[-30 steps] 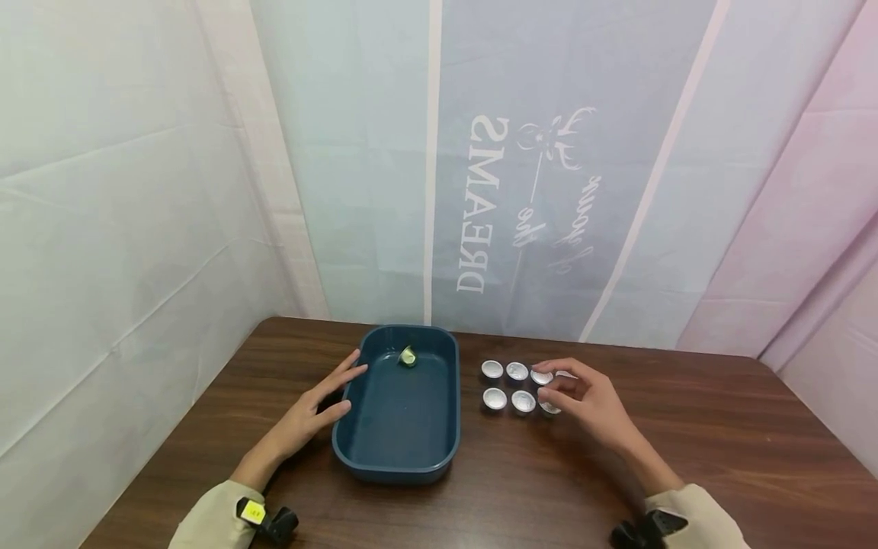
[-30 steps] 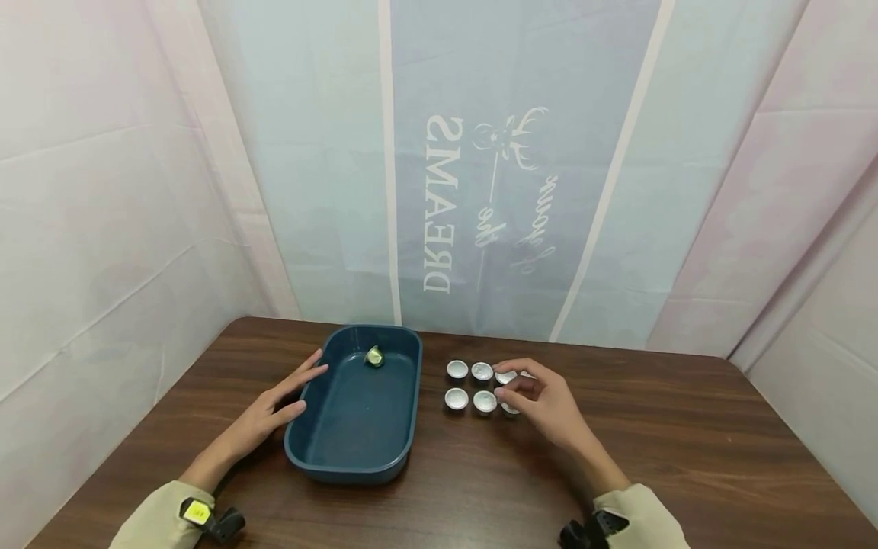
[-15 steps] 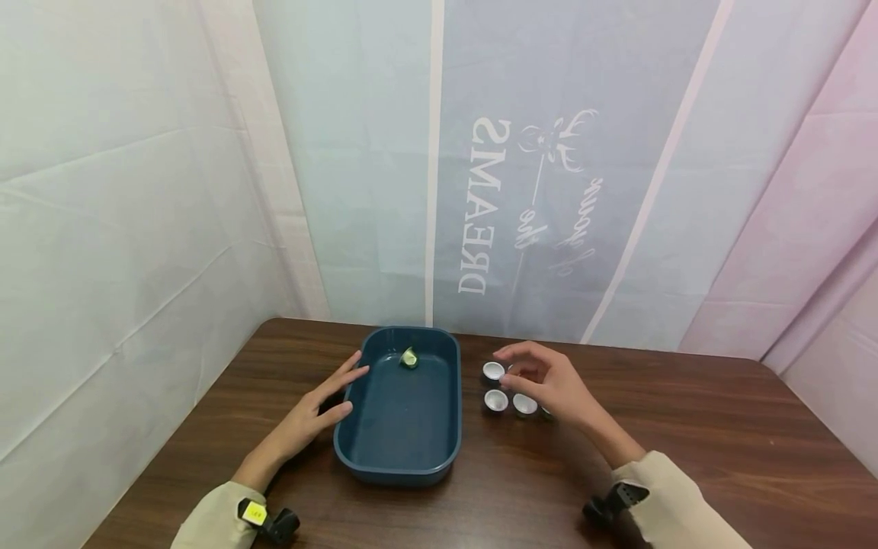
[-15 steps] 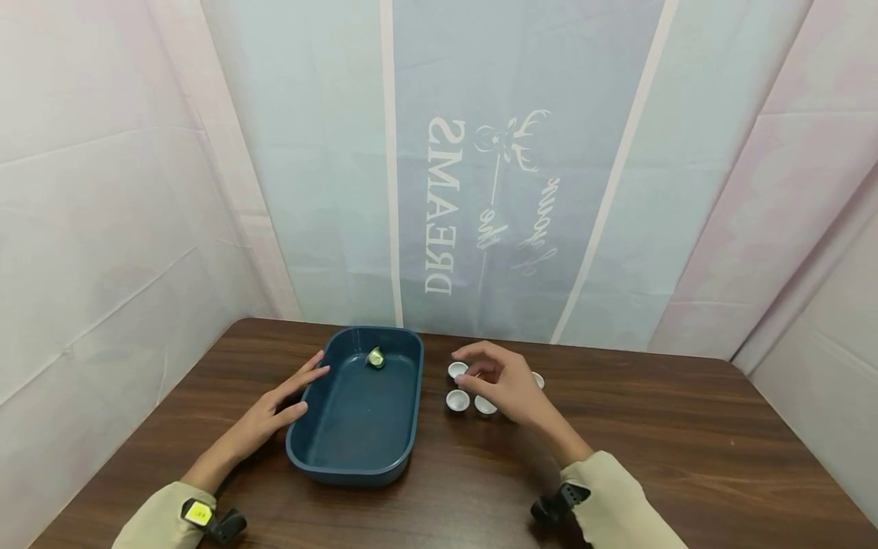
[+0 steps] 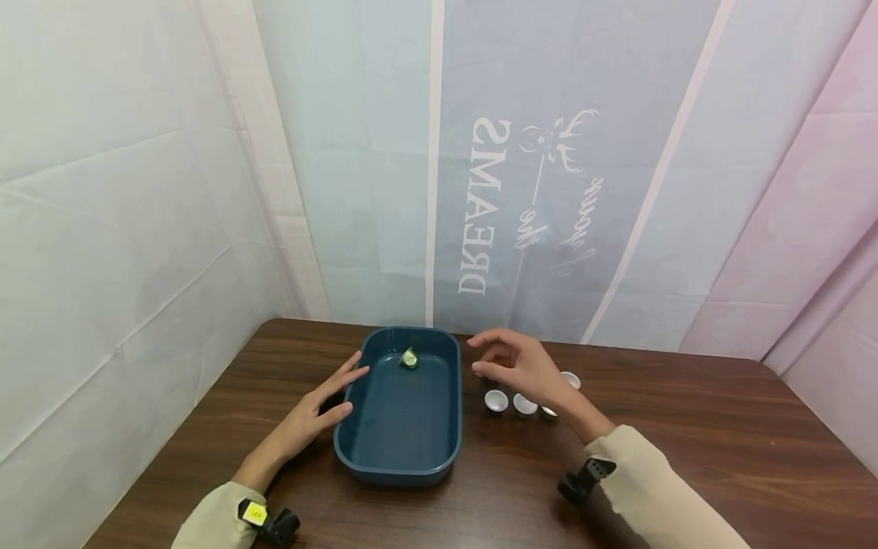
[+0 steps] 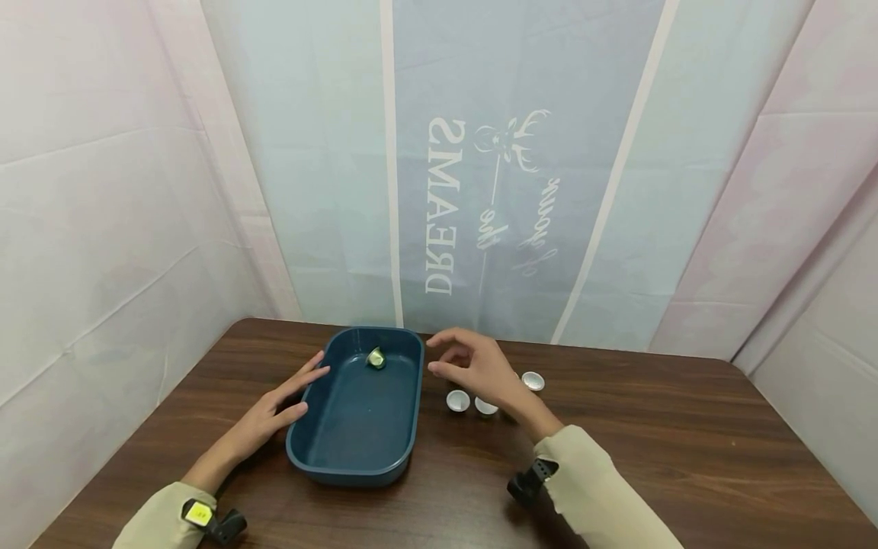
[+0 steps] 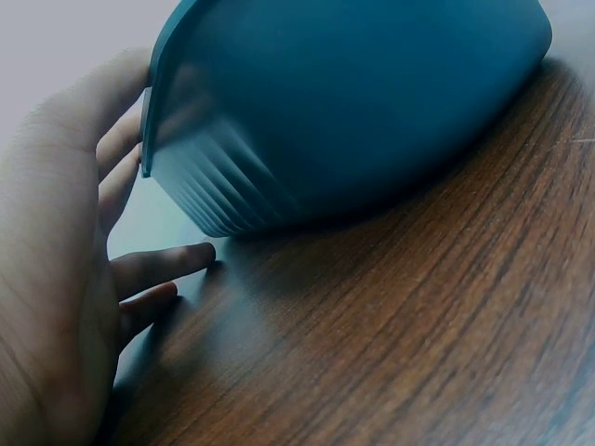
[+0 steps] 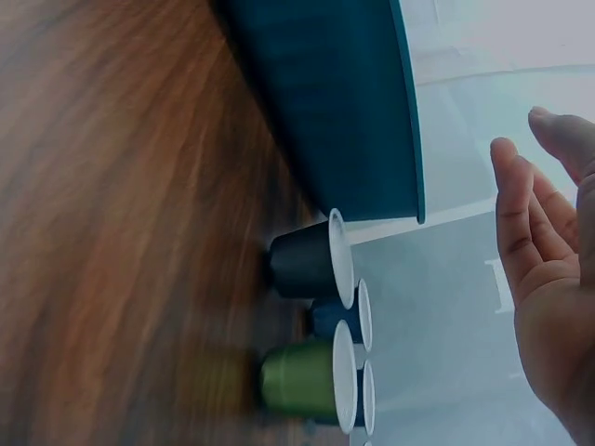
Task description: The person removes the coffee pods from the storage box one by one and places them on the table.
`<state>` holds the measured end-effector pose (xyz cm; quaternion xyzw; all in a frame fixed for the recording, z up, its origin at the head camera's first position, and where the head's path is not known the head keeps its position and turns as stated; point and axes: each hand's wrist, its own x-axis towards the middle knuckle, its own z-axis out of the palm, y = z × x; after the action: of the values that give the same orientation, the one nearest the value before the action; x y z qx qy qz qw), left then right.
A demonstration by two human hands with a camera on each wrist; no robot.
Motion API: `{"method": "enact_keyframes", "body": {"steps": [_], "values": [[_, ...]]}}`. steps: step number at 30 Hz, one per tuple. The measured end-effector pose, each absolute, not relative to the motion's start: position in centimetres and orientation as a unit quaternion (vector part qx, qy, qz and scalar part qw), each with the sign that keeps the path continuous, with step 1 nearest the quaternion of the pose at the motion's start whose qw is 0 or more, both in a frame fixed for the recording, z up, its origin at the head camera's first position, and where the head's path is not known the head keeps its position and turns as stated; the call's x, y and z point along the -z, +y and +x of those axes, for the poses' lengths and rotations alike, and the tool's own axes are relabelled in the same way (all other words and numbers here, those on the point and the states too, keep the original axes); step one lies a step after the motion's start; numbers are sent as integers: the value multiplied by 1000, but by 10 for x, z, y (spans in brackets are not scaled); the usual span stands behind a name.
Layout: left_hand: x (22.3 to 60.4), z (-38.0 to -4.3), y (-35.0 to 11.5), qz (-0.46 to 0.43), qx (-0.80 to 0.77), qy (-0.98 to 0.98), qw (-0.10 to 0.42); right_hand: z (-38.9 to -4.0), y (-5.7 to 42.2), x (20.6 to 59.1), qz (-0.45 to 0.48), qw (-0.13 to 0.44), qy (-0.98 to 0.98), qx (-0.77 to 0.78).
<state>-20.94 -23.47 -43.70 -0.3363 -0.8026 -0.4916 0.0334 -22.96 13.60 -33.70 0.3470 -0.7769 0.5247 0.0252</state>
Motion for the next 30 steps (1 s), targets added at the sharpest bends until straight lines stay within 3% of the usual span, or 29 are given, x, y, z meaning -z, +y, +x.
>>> {"method": "enact_keyframes", "body": {"steps": [14,21,30], "values": [[437,-207,-236,-334,491,-804,35,-239,107,335,357,20,-793,-493],[436,-207,-235,-335,494,-802,33,-263,96,360,368,20,-798,-477],[437,-208,-235,-334,492,-803,31,-273,78,363,397,31,-809,-433]]}}
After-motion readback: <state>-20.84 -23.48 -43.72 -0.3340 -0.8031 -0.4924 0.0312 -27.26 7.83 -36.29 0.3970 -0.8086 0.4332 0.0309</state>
